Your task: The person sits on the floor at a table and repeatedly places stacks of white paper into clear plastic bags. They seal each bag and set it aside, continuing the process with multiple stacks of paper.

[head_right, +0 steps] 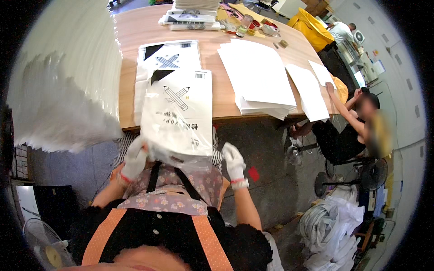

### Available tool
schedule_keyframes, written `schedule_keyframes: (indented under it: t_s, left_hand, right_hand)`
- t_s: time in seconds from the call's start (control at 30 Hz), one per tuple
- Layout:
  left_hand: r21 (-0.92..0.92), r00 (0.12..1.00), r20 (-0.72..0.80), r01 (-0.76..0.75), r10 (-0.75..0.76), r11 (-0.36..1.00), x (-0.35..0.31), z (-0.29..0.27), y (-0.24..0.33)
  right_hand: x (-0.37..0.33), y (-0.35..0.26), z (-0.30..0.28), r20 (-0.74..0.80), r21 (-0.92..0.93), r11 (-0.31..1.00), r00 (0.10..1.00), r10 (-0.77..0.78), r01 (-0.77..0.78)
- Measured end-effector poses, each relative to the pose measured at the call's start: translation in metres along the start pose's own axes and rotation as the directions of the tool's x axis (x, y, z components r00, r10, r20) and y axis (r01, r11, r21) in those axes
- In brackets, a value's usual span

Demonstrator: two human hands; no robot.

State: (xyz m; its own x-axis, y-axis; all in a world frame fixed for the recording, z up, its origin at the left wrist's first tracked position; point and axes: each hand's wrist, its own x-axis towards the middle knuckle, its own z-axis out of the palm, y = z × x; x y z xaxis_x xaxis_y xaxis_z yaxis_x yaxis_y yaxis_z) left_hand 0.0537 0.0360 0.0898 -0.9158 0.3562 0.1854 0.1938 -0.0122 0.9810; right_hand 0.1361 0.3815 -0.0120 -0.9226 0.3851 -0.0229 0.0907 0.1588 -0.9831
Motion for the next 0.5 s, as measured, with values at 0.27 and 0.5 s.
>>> schedule_keyframes:
  t_s: [0.27, 0.5]
  left_hand:
    - [0.383, 0.672, 0.47, -0.74, 0.573, 0.553, 0.065, 0.022, 0.196]
    - [0.911, 0.425, 0.234, -0.409, 0.874, -0.045, 0.004, -0.128, 0.335]
  right_hand:
    - [0.003, -0.133, 0.124, 0.423, 0.672, 0.71, 0.896, -0.137, -0.209]
    - [0.067, -0.388, 0.13, 0.652, 0.73, 0.596, 0.6, -0.463, -0.334]
